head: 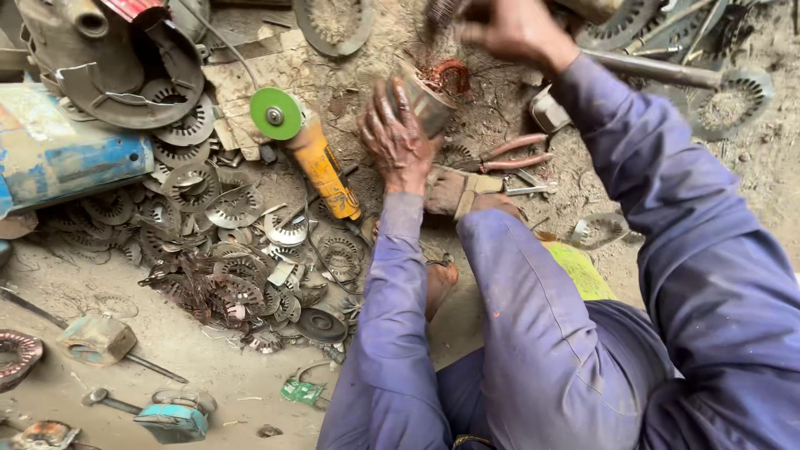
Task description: The person uses an angle grinder to cut the metal casing of a cylindrical motor component, then uses a hammer to loosen and remove copper windings. The person pulls out the copper wires by hand and uses pliers to cut and extract remaining wire sections.
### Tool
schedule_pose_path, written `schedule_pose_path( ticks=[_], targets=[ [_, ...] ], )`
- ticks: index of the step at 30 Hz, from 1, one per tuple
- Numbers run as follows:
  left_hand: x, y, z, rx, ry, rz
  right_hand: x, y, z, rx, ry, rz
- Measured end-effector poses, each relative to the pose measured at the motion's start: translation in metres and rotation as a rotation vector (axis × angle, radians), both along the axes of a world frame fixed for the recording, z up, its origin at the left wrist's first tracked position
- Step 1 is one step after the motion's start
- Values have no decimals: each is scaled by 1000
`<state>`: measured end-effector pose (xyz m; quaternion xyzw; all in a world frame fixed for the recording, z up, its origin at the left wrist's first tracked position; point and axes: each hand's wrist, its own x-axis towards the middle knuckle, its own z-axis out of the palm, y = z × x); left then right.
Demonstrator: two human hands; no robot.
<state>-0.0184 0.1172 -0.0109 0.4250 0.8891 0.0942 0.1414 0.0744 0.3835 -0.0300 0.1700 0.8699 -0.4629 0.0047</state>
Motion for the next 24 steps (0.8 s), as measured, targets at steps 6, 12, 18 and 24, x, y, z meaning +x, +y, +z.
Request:
schedule_pose_path(
  ticks=[6, 12, 18, 24],
  targets=[
    [-2, 4, 4, -66, 21, -30, 18, -46, -8, -70, -176, 44],
    [0, 3, 6, -73, -4, -30, 0, -47, -19, 66, -266, -215],
    [-3, 3, 15, -70, -3, -60, 20, -78, -38, 409, -221, -352],
    [-5, 0, 6, -80, -40, -99, 12, -48, -29, 297, -87, -280]
  ],
)
